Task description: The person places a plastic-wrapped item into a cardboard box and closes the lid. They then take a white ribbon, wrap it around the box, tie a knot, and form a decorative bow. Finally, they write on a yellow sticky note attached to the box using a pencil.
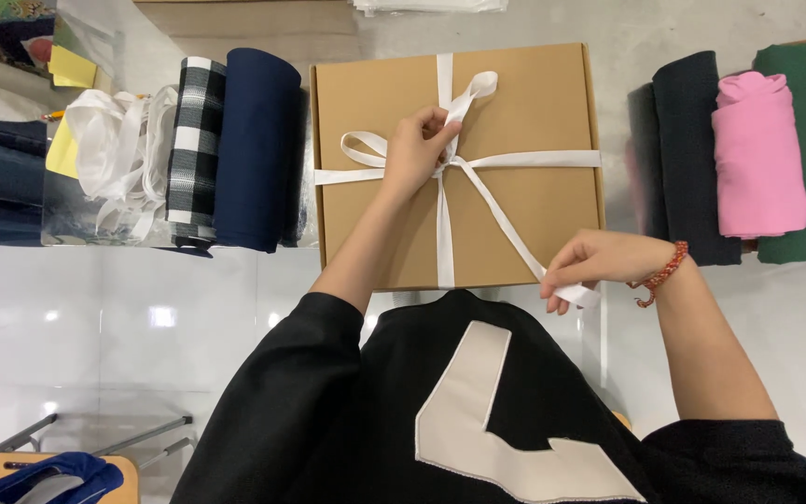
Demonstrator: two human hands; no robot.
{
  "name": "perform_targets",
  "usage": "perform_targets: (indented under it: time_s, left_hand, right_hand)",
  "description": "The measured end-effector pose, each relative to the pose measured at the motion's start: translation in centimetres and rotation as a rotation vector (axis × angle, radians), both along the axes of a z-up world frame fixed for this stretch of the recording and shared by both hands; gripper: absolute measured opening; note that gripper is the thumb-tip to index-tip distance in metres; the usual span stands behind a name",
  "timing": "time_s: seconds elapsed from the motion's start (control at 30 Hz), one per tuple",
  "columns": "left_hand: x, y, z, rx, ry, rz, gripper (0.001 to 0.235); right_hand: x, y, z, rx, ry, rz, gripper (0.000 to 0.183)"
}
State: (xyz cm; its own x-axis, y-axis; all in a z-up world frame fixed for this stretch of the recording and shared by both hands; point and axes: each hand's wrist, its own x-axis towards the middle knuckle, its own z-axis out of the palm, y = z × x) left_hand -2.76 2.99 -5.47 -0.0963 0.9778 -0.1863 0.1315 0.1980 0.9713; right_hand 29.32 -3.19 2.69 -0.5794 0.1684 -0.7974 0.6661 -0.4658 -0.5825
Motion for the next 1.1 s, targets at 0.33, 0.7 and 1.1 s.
perform_targets:
  time_s: [0.33, 0.7, 1.1]
  left_hand:
    - [-5.0, -4.6, 4.9, 0.264, 0.464, 0.080, 0.020]
    - [-5.4, -9.0, 4.1, 0.106, 0.844, -0.080, 0.015]
    - [-10.6, -2.0, 7.5, 0.167, 0.256, 0.094, 0.039]
  right_hand:
    - [-5.1, 3.4, 7.6, 0.760, -0.435, 0.180, 0.031]
    - [-14.0, 5.6, -3.8, 1.165, -0.166, -0.052, 0.026]
    - [-16.6, 4.4, -2.1, 1.110, -0.120, -0.094, 0.019]
